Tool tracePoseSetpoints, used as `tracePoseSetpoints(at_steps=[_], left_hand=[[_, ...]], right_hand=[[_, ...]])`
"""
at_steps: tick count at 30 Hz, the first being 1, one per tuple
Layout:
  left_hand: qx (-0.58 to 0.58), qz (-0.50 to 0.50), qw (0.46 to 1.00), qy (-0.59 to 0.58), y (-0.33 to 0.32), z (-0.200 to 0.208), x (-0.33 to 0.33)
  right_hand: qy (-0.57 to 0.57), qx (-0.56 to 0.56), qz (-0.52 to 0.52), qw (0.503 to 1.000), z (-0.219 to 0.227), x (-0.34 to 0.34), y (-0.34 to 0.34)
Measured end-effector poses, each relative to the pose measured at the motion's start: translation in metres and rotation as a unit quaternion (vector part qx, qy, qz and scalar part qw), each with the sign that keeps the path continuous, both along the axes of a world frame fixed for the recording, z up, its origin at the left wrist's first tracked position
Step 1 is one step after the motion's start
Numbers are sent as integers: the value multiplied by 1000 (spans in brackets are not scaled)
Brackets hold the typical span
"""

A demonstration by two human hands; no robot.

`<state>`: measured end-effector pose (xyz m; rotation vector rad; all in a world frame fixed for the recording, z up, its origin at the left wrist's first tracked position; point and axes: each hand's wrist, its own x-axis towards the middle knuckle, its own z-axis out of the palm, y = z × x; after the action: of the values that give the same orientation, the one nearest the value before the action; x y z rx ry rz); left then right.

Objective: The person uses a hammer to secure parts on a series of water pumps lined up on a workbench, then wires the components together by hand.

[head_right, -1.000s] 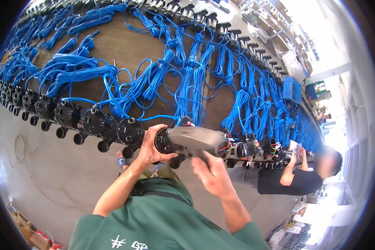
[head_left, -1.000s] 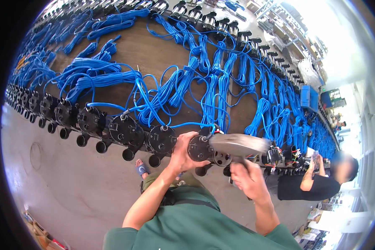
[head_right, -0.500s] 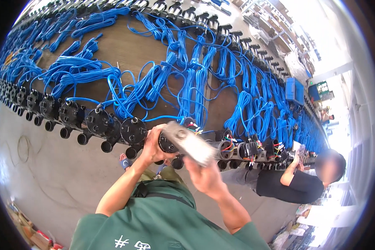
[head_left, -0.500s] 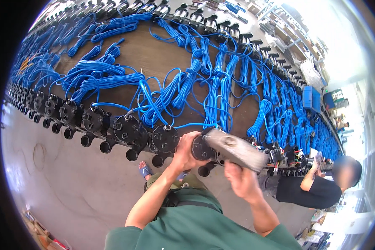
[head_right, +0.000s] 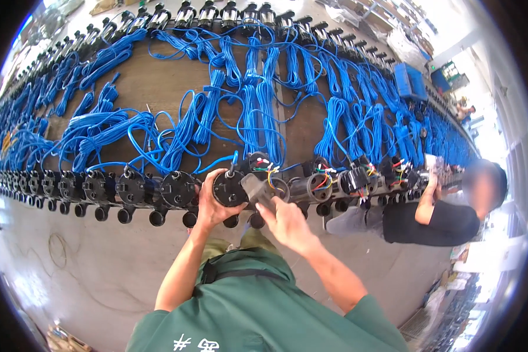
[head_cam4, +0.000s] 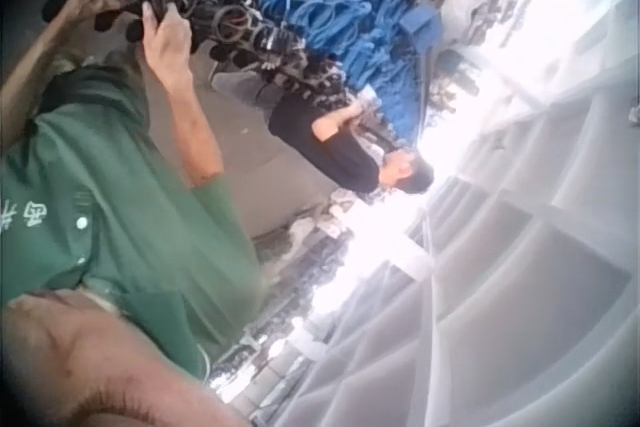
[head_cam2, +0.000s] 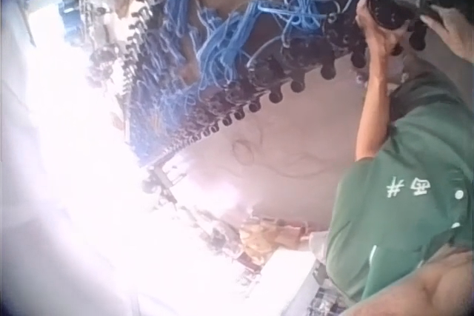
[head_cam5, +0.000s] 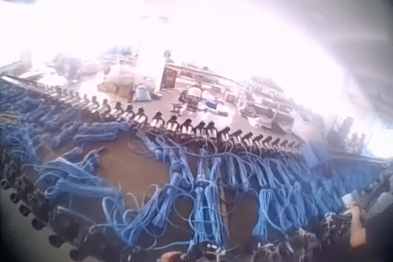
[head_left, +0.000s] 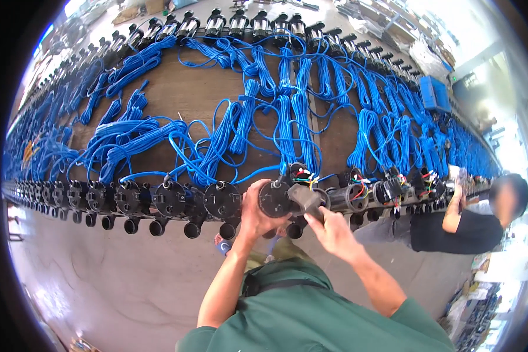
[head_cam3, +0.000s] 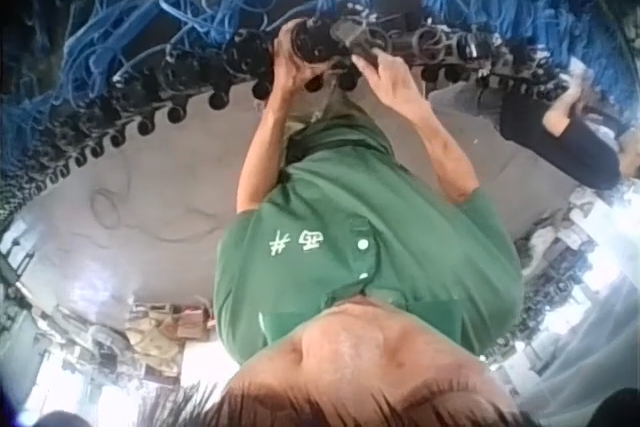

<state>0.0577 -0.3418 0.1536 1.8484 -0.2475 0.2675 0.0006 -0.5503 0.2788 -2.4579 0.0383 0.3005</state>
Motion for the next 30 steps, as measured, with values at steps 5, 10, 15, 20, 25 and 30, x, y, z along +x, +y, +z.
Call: tracePoseSetpoints(at_steps=[5,10,15,20,25,30], left_hand=[[-16,-4,1000,15,5,0,-2],[-72,-56,996,6,0,-7,2],[-29,-46,998,30,5,-3,2],[-16,38,999,34,-7,-4,-34],[105,117,943,292,-10,-141,-118],[-71,20,808,585,-24,-114,-65]], right_hand=[[81,149,16,985,86,18,20],[-15,85,67,994,27,17,47],[116,149,48,981,37,32,22],[104,246,-55,962,66,1,-11],[90,276,-153,945,24,-35,-27],[109,226,-156,955,-23,-58,-36]])
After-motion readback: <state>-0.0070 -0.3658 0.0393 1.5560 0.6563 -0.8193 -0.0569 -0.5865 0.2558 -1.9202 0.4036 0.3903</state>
